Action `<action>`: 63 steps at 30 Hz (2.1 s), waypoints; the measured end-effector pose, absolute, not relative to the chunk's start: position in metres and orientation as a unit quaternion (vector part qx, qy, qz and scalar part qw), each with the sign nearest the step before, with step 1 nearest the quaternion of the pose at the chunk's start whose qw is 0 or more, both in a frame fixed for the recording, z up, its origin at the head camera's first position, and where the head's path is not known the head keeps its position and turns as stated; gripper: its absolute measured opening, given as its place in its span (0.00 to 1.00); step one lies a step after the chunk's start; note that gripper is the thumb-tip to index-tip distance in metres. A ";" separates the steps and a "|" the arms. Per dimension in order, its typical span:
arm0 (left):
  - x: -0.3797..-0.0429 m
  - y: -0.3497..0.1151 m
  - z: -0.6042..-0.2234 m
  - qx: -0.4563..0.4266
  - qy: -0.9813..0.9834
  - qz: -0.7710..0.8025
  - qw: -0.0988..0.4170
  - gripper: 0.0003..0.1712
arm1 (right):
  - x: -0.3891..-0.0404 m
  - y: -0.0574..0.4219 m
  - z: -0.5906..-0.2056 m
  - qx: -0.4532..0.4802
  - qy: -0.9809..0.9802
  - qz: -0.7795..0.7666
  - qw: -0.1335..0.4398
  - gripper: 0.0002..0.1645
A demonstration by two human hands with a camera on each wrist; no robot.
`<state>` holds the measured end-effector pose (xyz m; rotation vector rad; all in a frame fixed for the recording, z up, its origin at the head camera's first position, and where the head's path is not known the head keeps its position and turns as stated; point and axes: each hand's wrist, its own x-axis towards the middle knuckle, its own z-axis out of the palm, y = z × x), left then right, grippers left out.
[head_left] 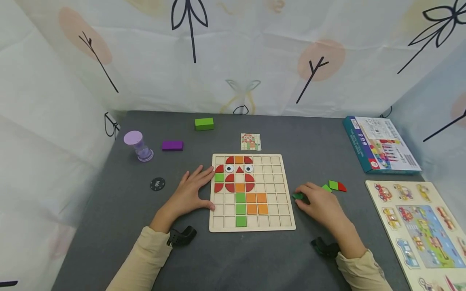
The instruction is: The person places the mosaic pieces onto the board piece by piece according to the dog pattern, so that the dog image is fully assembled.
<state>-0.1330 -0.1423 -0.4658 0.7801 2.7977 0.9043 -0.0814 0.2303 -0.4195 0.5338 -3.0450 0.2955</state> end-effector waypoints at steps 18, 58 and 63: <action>-0.134 -0.141 -0.466 0.258 0.920 0.289 0.051 0.62 | -0.088 0.165 -0.419 0.162 -0.983 0.085 0.013 0.14; -0.133 -0.142 -0.468 0.256 0.919 0.298 0.046 0.62 | -0.093 0.275 -0.405 -0.003 -0.995 0.081 -0.059 0.24; -0.133 -0.142 -0.467 0.254 0.920 0.294 0.051 0.62 | -0.092 0.280 -0.403 -0.017 -0.994 0.085 -0.067 0.22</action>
